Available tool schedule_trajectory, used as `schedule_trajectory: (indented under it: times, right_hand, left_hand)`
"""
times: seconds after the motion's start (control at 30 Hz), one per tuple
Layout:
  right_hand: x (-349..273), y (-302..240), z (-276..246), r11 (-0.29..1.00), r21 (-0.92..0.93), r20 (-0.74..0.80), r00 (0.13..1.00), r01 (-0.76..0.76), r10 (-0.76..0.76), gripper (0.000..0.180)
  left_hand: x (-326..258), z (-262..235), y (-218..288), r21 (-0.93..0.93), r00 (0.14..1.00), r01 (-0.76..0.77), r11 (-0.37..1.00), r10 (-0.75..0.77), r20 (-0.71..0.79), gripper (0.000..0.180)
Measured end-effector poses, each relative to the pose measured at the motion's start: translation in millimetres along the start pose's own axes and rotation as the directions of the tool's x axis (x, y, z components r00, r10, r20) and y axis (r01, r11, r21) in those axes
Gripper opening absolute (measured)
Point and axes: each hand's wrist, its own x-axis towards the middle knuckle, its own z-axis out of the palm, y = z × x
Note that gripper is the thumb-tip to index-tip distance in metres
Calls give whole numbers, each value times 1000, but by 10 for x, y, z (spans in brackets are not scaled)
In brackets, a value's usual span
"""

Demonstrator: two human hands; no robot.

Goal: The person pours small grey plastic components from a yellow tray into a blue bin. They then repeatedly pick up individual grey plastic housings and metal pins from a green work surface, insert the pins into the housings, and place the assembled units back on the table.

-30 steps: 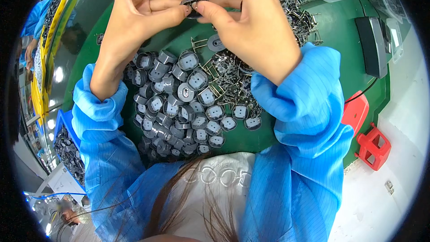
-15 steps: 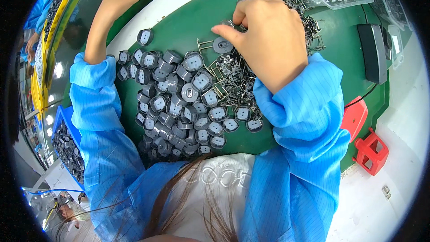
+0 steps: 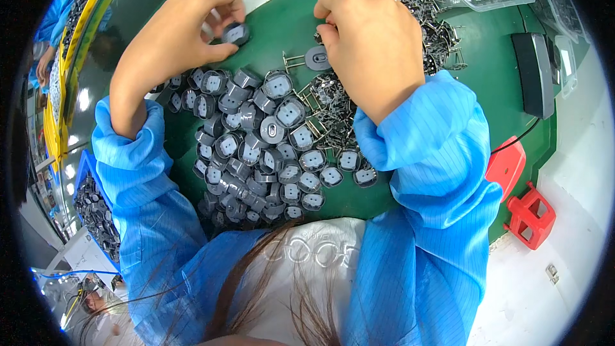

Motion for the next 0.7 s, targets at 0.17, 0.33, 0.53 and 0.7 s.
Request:
schedule_trajectory:
  times: [0.17, 0.33, 0.53, 0.7]
  right_hand:
    - [44, 40, -36, 982, 142, -88, 990, 125, -114, 20]
    - [96, -116, -122, 783, 610, -124, 991, 122, -57, 30]
    - [103, -210, -86, 795, 564, -302, 952, 224, -53, 33]
    - [67, -212, -127, 897, 401, -277, 958, 187, -76, 36]
  left_hand:
    - [123, -25, 141, -257, 996, -34, 966, 11, -89, 28]
    - [85, -77, 413, -536, 994, 14, 844, -71, -86, 30]
    - [96, -35, 421, -691, 994, 36, 722, -94, -46, 27]
    - [90, -27, 447, -715, 990, 96, 692, -144, -5, 28]
